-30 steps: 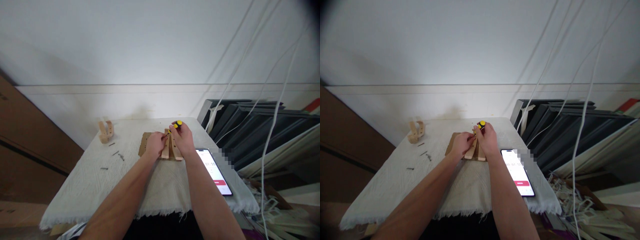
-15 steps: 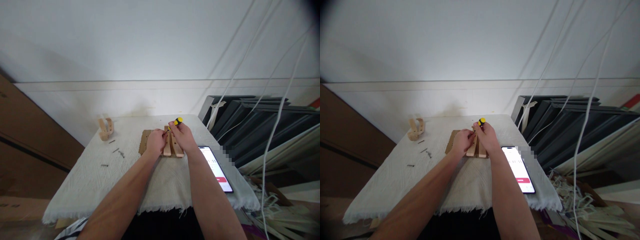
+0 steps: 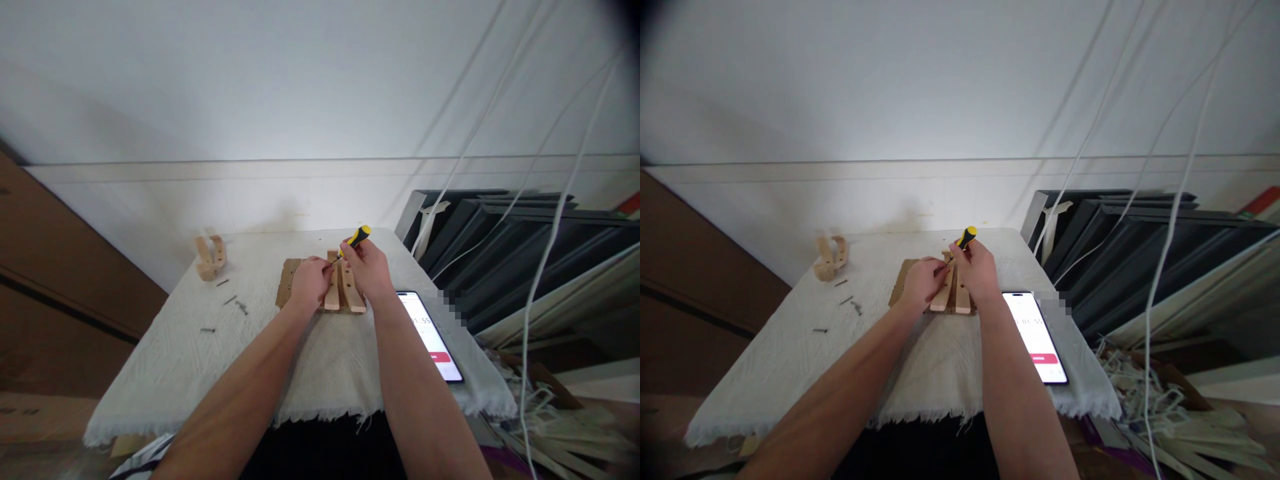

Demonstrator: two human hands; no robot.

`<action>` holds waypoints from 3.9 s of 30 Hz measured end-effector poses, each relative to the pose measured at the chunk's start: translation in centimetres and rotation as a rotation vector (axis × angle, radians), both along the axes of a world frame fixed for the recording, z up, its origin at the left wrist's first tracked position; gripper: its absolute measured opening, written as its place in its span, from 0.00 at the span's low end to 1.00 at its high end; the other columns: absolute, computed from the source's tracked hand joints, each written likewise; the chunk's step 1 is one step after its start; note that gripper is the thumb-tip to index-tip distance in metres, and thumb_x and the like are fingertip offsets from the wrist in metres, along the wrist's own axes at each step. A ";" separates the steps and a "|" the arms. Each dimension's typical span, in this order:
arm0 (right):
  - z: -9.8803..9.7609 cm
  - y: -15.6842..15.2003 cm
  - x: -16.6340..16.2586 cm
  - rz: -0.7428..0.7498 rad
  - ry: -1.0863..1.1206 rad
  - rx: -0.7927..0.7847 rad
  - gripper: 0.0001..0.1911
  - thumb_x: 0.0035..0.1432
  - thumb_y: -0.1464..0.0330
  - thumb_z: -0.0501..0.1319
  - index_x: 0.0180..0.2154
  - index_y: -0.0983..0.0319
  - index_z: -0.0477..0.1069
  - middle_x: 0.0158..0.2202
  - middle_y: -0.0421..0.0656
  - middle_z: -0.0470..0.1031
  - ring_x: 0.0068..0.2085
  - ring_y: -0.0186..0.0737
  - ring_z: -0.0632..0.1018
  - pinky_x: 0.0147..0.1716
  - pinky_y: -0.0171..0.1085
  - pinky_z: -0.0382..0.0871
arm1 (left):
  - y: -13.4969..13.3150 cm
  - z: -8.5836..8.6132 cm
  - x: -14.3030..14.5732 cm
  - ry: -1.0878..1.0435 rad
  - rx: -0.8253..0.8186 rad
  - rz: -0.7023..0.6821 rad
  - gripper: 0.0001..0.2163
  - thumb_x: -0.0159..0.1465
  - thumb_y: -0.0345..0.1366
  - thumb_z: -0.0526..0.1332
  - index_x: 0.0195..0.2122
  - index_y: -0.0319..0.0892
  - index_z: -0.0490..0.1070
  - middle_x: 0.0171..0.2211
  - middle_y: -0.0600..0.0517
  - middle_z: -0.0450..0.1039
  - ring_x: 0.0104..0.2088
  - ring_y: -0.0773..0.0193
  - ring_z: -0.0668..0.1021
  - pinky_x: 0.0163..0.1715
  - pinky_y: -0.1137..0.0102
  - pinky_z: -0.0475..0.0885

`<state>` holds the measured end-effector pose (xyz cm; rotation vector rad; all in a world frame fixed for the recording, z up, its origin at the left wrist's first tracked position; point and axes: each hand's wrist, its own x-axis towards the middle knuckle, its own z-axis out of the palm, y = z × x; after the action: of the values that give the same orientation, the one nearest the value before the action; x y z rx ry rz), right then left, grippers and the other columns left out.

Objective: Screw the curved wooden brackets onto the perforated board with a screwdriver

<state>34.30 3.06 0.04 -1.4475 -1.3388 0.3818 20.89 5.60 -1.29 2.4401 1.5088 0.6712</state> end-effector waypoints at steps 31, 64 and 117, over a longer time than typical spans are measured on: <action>0.1 0.0 -0.5 0.032 0.047 -0.071 0.21 0.54 0.55 0.60 0.43 0.62 0.74 0.31 0.44 0.77 0.32 0.41 0.76 0.35 0.40 0.69 | -0.1 0.1 -0.1 -0.014 -0.020 -0.011 0.14 0.67 0.36 0.53 0.39 0.42 0.80 0.40 0.47 0.77 0.38 0.63 0.77 0.41 0.71 0.69; 0.0 0.1 -0.6 0.053 0.109 0.025 0.16 0.54 0.58 0.60 0.41 0.61 0.71 0.38 0.44 0.78 0.33 0.39 0.77 0.37 0.40 0.70 | 0.0 -0.1 -0.1 -0.001 -0.013 -0.020 0.14 0.66 0.35 0.53 0.40 0.42 0.79 0.41 0.47 0.77 0.39 0.62 0.77 0.42 0.71 0.69; 0.0 0.1 -1.3 0.063 0.060 0.035 0.17 0.53 0.61 0.61 0.43 0.61 0.69 0.41 0.45 0.76 0.31 0.36 0.73 0.32 0.39 0.68 | 0.0 -0.3 -0.1 0.029 -0.001 -0.022 0.14 0.67 0.36 0.52 0.41 0.42 0.78 0.41 0.47 0.77 0.40 0.62 0.78 0.41 0.71 0.69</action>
<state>33.03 3.18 0.09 -1.3571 -1.3391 0.4377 20.76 5.55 -1.58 2.4722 1.4896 0.6333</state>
